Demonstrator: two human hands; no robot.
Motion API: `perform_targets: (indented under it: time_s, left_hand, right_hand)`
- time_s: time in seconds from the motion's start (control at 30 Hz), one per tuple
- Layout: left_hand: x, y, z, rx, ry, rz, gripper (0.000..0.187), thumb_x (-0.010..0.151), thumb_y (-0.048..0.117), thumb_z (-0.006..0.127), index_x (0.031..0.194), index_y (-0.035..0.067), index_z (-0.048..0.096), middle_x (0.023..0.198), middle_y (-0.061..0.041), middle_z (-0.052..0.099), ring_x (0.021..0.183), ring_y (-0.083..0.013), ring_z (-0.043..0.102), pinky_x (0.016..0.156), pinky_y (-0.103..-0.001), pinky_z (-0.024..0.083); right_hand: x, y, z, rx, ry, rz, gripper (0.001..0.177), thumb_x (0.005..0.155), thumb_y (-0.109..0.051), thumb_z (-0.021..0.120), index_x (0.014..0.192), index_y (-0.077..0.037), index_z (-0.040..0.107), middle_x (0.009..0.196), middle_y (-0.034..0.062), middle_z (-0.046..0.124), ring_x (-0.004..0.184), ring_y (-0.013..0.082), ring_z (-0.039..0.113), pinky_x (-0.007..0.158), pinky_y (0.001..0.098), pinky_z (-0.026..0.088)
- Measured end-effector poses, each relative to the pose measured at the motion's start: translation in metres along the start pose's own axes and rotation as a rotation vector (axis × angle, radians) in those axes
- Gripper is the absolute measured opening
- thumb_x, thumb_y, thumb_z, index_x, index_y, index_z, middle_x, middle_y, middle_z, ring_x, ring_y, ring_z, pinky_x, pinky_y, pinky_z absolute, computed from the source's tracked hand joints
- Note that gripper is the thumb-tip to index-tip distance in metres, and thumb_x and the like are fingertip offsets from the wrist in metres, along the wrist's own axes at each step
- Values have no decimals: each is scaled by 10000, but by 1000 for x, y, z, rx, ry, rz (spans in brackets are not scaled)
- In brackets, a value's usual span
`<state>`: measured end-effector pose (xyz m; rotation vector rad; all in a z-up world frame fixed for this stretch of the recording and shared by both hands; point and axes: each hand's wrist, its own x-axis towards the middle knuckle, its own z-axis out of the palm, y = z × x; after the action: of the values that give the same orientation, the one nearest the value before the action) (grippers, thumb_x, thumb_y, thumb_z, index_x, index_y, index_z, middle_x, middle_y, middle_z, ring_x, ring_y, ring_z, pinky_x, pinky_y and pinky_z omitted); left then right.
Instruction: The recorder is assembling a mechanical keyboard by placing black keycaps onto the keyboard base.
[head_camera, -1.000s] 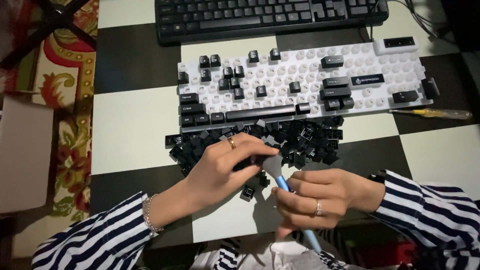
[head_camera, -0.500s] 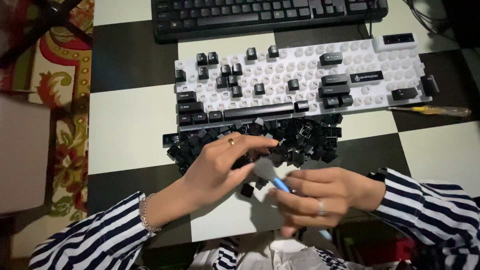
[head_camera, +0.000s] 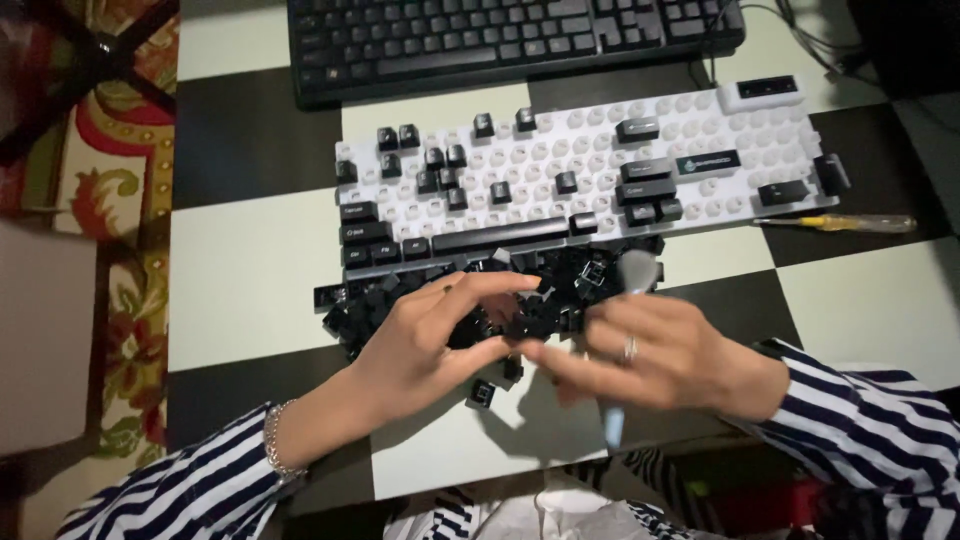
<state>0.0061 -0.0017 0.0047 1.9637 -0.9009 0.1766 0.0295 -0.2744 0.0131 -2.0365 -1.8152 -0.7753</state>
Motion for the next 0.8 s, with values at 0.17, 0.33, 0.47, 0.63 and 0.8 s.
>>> perform_targets:
  time_s: [0.17, 0.33, 0.47, 0.63, 0.8]
  left_hand:
    - [22, 2, 4, -197, -86, -112, 620, 878, 133, 815, 1421, 71, 522, 1159, -78, 708, 1041, -189, 737, 898, -343, 611]
    - [58, 7, 15, -457, -173, -257, 630, 889, 95, 786, 1457, 94, 512, 1075, -44, 710, 1021, -144, 753, 951, -345, 647]
    - [102, 11, 22, -599, -308, -304, 638, 908, 107, 783, 1474, 98, 491, 1077, -59, 703, 1046, -159, 723, 996, -346, 602]
    - [160, 2, 51, -643, -403, -283, 617, 906, 145, 768, 1459, 108, 498, 1155, -60, 742, 1071, -159, 730, 981, -349, 590]
    - [214, -17, 85, -415, -389, -93, 594, 985, 314, 690, 1500, 129, 458, 1223, -111, 733, 1203, -235, 700, 1023, -410, 539]
  right_hand:
    - [5, 9, -18, 4, -264, 358, 629, 814, -326, 842, 1390, -163, 649, 778, -33, 558, 631, 90, 567, 416, 286, 401]
    - [-8, 24, -46, 131, -268, 477, 673, 716, -356, 890, 1330, -227, 647, 769, -54, 593, 538, 84, 560, 367, 308, 334]
    - [-21, 42, -74, 185, -248, 561, 721, 671, -340, 877, 1334, -203, 631, 828, -26, 621, 574, 135, 597, 436, 310, 422]
    - [-48, 75, -108, 261, -346, 766, 628, 691, -406, 896, 1231, -181, 669, 773, 22, 630, 466, 166, 554, 411, 354, 430]
    - [-106, 128, -135, 460, -258, 857, 448, 890, -352, 756, 1306, -203, 681, 983, -46, 699, 720, 71, 707, 524, 215, 532]
